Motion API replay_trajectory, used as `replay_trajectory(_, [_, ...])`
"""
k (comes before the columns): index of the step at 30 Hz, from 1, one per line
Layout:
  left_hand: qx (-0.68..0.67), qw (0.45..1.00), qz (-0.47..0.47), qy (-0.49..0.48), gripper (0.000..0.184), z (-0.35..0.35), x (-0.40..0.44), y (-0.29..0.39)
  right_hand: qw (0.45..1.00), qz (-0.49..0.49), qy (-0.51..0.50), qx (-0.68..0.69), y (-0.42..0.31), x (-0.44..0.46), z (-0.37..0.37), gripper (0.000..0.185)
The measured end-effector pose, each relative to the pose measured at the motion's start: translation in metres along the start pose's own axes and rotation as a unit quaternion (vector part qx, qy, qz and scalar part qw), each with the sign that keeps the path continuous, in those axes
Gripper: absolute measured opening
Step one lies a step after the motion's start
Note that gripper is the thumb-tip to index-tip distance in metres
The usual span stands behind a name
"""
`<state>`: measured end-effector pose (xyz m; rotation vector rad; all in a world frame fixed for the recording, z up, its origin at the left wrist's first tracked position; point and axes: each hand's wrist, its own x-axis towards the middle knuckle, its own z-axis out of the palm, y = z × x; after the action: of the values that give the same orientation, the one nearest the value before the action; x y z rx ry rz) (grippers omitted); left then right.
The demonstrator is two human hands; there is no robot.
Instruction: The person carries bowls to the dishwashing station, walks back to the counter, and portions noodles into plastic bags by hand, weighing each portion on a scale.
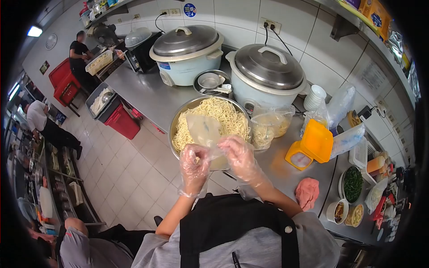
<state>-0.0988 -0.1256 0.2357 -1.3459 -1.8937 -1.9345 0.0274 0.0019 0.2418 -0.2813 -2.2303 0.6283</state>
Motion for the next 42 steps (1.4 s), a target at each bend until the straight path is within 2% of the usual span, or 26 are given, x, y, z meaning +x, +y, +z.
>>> replay_trajectory(1, [0.064, 0.997, 0.04, -0.014, 0.013, -0.002, 0.001, -0.001, 0.947, 0.211, -0.047, 0.24, 0.004, -0.001, 0.004, 0.031])
replay_trajectory(2, [0.065, 0.997, 0.038, -0.015, 0.013, -0.005, -0.004, -0.016, 0.791, 0.4, -0.089, 0.454, 0.004, -0.001, 0.006, 0.027])
replay_trajectory(3, [-0.026, 0.995, -0.089, -0.038, 0.012, -0.009, -0.016, -0.042, 0.79, 0.403, -0.09, 0.454, 0.001, -0.001, 0.004, 0.027])
replay_trajectory(5, [-0.302, 0.895, -0.323, -0.049, 0.011, -0.02, -0.019, -0.038, 0.592, 0.452, -0.121, 0.656, -0.01, 0.011, -0.004, 0.022])
replay_trajectory(6, [-0.303, 0.895, -0.323, -0.049, 0.011, -0.024, -0.018, -0.035, 0.593, 0.452, -0.121, 0.656, -0.006, 0.016, -0.003, 0.022])
replay_trajectory(8, [-0.535, 0.659, -0.525, 0.067, 0.011, -0.036, 0.012, 0.015, 0.622, 0.484, -0.157, 0.595, 0.003, 0.026, 0.002, 0.022])
replay_trajectory(10, [-0.589, 0.649, -0.478, 0.06, 0.017, -0.058, 0.011, 0.005, 0.641, 0.443, -0.151, 0.609, 0.003, 0.042, 0.003, 0.024])
replay_trajectory(12, [-0.421, 0.877, -0.212, -0.089, 0.019, -0.072, -0.003, -0.043, 0.658, 0.399, -0.142, 0.623, 0.007, 0.063, 0.006, 0.027])
replay_trajectory(13, [-0.203, 0.964, -0.164, -0.056, 0.012, -0.074, 0.002, -0.039, 0.73, 0.317, -0.197, 0.572, 0.012, 0.076, 0.009, 0.031])
replay_trajectory(14, [-0.2, 0.964, -0.167, -0.052, 0.012, -0.075, 0.009, -0.03, 0.788, 0.23, -0.25, 0.513, 0.015, 0.086, 0.013, 0.036])
replay_trajectory(15, [-0.122, 0.978, -0.168, 0.039, 0.009, -0.076, 0.018, -0.017, 0.785, 0.23, -0.255, 0.515, 0.022, 0.093, 0.015, 0.036])
replay_trajectory(16, [-0.041, 0.977, -0.165, 0.127, 0.011, -0.079, 0.021, -0.011, 0.919, 0.139, -0.2, 0.309, 0.031, 0.098, 0.016, 0.044])
replay_trajectory(17, [-0.002, 0.987, -0.108, 0.119, 0.014, -0.088, 0.018, -0.017, 0.988, 0.037, -0.129, 0.08, 0.037, 0.099, 0.02, 0.052])
replay_trajectory(18, [0.0, 0.987, -0.107, 0.121, 0.014, -0.096, 0.015, -0.018, 0.987, 0.035, -0.13, 0.082, 0.041, 0.094, 0.028, 0.052])
replay_trajectory(20, [0.038, 0.977, -0.159, 0.134, 0.021, -0.109, 0.006, -0.019, 0.95, 0.073, -0.252, -0.167, 0.048, 0.078, 0.052, 0.067])
replay_trajectory(22, [0.031, 0.971, -0.176, 0.16, 0.029, -0.117, -0.015, -0.039, 0.923, 0.079, -0.304, -0.224, 0.052, 0.072, 0.069, 0.069])
replay_trajectory(24, [0.231, 0.961, -0.064, 0.137, 0.035, -0.122, -0.029, -0.051, 0.922, 0.153, -0.354, -0.039, 0.061, 0.076, 0.064, 0.06])
replay_trajectory(25, [0.23, 0.961, -0.062, 0.142, 0.035, -0.122, -0.035, -0.05, 0.959, 0.113, -0.257, 0.037, 0.08, 0.064, 0.068, 0.055])
replay_trajectory(26, [0.232, 0.958, -0.098, 0.139, 0.038, -0.124, -0.041, -0.048, 0.96, 0.108, -0.255, 0.038, 0.083, 0.065, 0.061, 0.055])
replay_trajectory(28, [0.237, 0.952, -0.127, 0.145, 0.042, -0.129, -0.041, -0.046, 0.889, 0.209, -0.179, 0.365, 0.085, 0.076, 0.053, 0.053])
replay_trajectory(30, [0.256, 0.949, -0.104, 0.155, 0.045, -0.132, -0.043, -0.043, 0.902, 0.166, -0.121, 0.381, 0.085, 0.087, 0.045, 0.053])
replay_trajectory(32, [0.279, 0.944, -0.108, 0.14, 0.046, -0.135, -0.039, -0.025, 0.991, 0.077, -0.066, 0.088, 0.062, 0.102, 0.018, 0.055])
replay_trajectory(33, [0.299, 0.94, -0.111, 0.118, 0.047, -0.136, -0.037, -0.019, 0.98, 0.086, -0.176, -0.045, 0.067, 0.119, 0.016, 0.065])
replay_trajectory(36, [0.274, 0.945, -0.137, 0.118, 0.048, -0.134, -0.038, -0.016, 0.926, 0.157, -0.308, -0.148, 0.066, 0.116, 0.038, 0.075])
replay_trajectory(37, [0.276, 0.943, -0.136, 0.122, 0.048, -0.133, -0.041, -0.018, 0.924, 0.089, -0.299, -0.222, 0.08, 0.101, 0.056, 0.077])
replay_trajectory(42, [0.223, 0.958, -0.14, 0.114, 0.049, -0.133, -0.047, -0.043, 0.936, 0.112, -0.312, -0.118, 0.097, 0.101, 0.053, 0.064])
